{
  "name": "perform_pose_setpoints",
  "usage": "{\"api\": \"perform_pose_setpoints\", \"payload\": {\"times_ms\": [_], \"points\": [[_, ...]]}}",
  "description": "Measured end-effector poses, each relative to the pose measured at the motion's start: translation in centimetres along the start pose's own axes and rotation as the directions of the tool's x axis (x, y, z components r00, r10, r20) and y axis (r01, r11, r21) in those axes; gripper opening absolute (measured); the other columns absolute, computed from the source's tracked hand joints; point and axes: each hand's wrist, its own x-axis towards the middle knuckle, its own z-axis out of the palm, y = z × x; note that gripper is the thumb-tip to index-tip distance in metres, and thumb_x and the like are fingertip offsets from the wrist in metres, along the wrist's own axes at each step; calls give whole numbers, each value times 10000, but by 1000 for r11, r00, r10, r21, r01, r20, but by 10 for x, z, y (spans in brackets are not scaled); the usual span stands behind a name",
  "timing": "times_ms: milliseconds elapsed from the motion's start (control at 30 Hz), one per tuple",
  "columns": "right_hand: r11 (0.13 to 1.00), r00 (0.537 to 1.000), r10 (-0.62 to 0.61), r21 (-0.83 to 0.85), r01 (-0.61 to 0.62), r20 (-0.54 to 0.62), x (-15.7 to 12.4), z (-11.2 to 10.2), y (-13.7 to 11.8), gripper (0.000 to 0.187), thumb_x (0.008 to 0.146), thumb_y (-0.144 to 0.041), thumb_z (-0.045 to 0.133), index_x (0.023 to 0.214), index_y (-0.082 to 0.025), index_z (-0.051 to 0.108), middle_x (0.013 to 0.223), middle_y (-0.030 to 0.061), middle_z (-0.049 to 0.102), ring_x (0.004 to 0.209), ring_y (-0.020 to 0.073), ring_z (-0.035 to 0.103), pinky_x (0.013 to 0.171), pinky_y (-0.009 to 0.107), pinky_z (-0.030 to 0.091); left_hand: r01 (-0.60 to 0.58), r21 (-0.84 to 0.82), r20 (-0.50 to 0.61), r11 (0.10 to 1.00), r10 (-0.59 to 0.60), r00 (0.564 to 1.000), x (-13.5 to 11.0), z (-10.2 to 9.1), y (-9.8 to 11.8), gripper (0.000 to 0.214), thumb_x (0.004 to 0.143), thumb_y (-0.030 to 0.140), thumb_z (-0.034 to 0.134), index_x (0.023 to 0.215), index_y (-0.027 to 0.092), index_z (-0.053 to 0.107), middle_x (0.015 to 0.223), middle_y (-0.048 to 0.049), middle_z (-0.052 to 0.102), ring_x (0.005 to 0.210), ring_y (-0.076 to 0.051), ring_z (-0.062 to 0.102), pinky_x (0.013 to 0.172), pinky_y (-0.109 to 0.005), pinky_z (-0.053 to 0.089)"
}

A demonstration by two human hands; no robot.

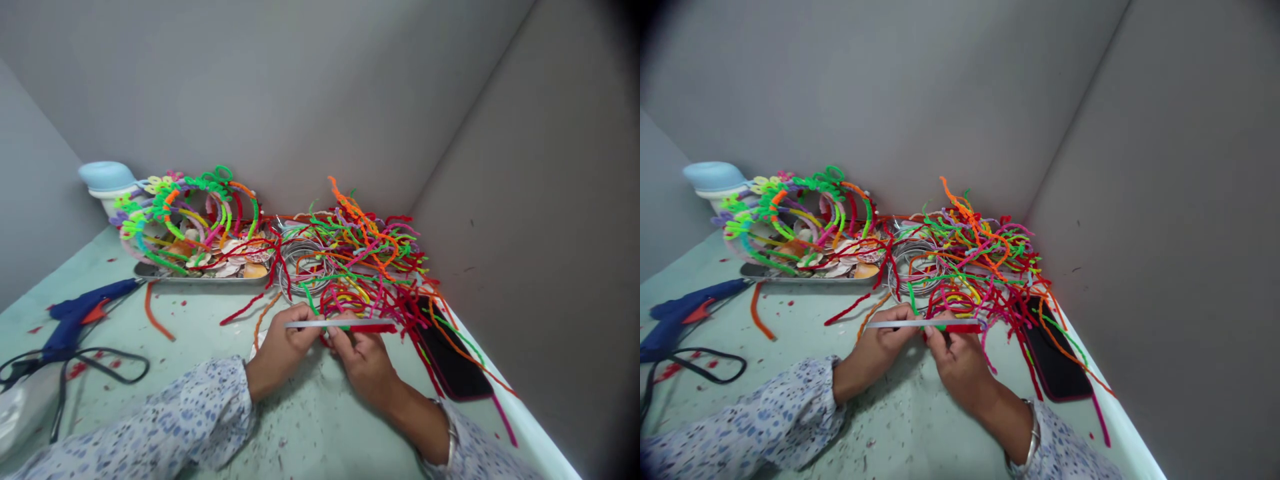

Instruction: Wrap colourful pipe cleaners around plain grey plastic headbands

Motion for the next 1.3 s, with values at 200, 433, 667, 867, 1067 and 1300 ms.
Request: {"api": "perform_pose_setpoints", "payload": {"times_ms": [200,433,667,867,1067,1300], "points": [[999,999,-47,-1,47,19,-1,0,-1,217,934,-257,454,795,-202,611,818,33,668,783,176,605,771,294,443,44,-49,20,998,-43,999,0,0,3,225,760,251,541,552,176,497,511,43,420,508,-105,359,484,-235,271],[998,997,-66,-22,67,36,-2,-1,1,214,933,-248,463,827,-213,647,845,44,693,875,198,629,847,311,444,83,-69,46,994,-80,996,-1,-1,7,219,758,286,537,574,168,535,546,27,458,533,-112,379,509,-240,298],[1000,1000,1,10,-1,17,-1,1,3,237,926,-294,467,760,-212,615,801,37,667,822,205,611,822,327,447,56,-127,75,990,-47,996,0,0,6,228,777,262,538,565,178,528,566,9,489,561,-127,411,537,-248,341],[968,983,182,180,-177,-12,2,2,8,241,912,-336,464,729,-200,542,605,-19,535,569,153,516,570,264,415,19,-95,56,995,-14,998,-1,4,-8,238,832,335,565,659,173,543,606,20,496,579,-121,428,543,-240,338],[930,946,325,187,-316,-18,4,3,10,419,883,-435,478,540,-195,501,492,-15,497,480,138,451,497,262,365,-93,79,-13,993,94,995,-1,7,-13,101,800,222,589,717,168,566,702,15,515,637,-126,469,576,-234,362],[915,938,348,216,-341,9,2,4,10,441,882,-448,488,530,-186,529,483,-10,514,481,135,469,518,264,381,-135,147,-109,980,152,982,-3,6,-11,74,783,206,622,777,175,555,762,16,506,623,-113,450,548,-223,346]]}}
